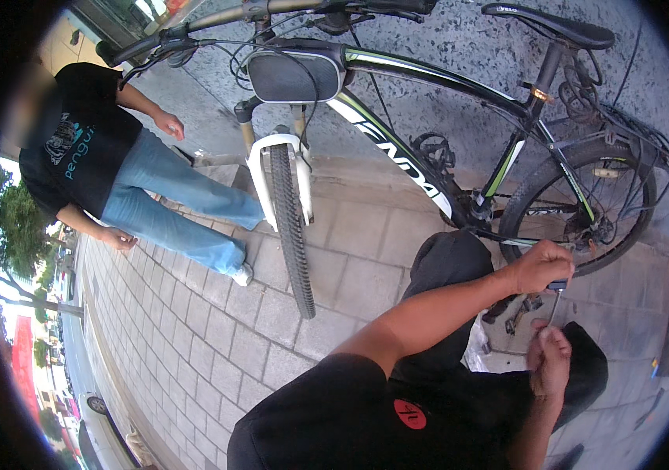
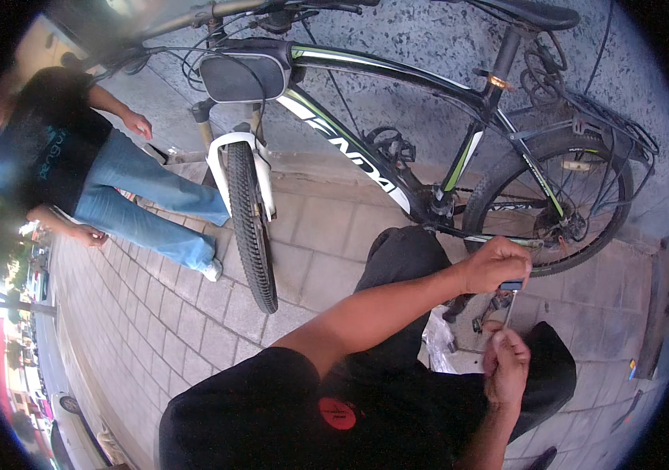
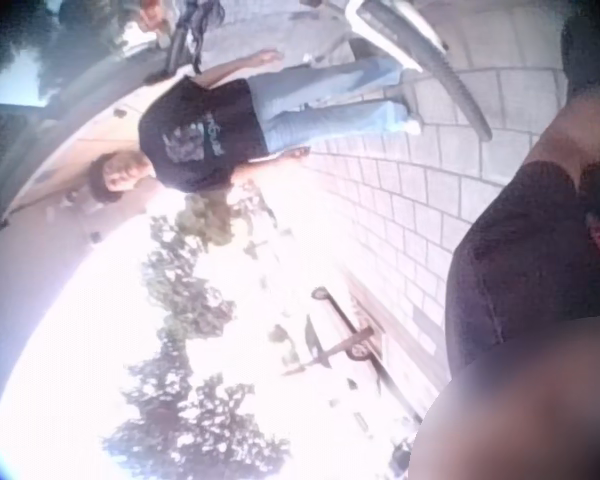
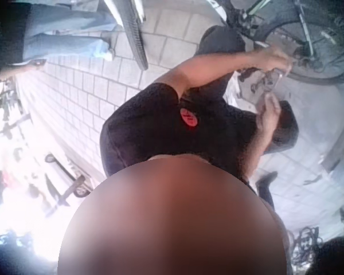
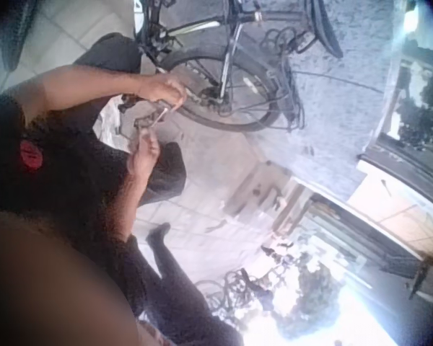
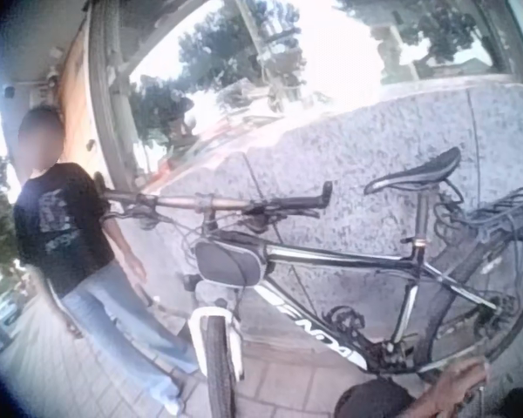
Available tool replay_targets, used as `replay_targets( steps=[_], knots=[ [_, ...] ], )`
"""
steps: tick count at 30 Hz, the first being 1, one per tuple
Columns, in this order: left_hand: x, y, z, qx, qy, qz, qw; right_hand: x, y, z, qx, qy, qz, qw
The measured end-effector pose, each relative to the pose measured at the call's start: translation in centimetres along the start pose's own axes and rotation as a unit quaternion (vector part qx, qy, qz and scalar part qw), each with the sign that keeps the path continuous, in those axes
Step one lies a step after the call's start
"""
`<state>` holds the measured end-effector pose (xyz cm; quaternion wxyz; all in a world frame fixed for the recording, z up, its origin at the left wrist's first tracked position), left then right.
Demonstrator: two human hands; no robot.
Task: The person sits on the sidewalk and works on the rear derailleur of a bicycle. They use a rag to wipe the derailleur, then use an Allen key and a chain tool to adjust and remove parts of the drivetrain.
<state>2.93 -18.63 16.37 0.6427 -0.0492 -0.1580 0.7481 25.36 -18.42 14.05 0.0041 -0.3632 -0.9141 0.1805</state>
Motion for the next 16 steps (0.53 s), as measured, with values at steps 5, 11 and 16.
replay_targets(
  steps=[5,11,16],
  knots=[
    [0.3,0.7,-1.1,0.088,0.046,0.075,0.992,-0.4,0.1,-0.8,-0.146,0.153,0.141,0.967],
    [0.8,0.2,-1.1,-0.053,-0.003,0.064,0.996,-0.5,-2.0,-2.2,0.480,-0.086,0.019,0.873],
    [0.8,0.6,-1.9,-0.065,-0.008,0.039,0.997,-0.2,-1.5,-0.7,0.240,-0.006,0.096,0.966]
  ],
)
Point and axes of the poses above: each hand's wrist, its own x-axis towards the middle knuckle, its own y-axis out of the back of the hand, z = x × y, the point moved 1 cm from there along x, towards the middle knuckle, and after that the axes turned 14 degrees about y, right-handed, at the moved point
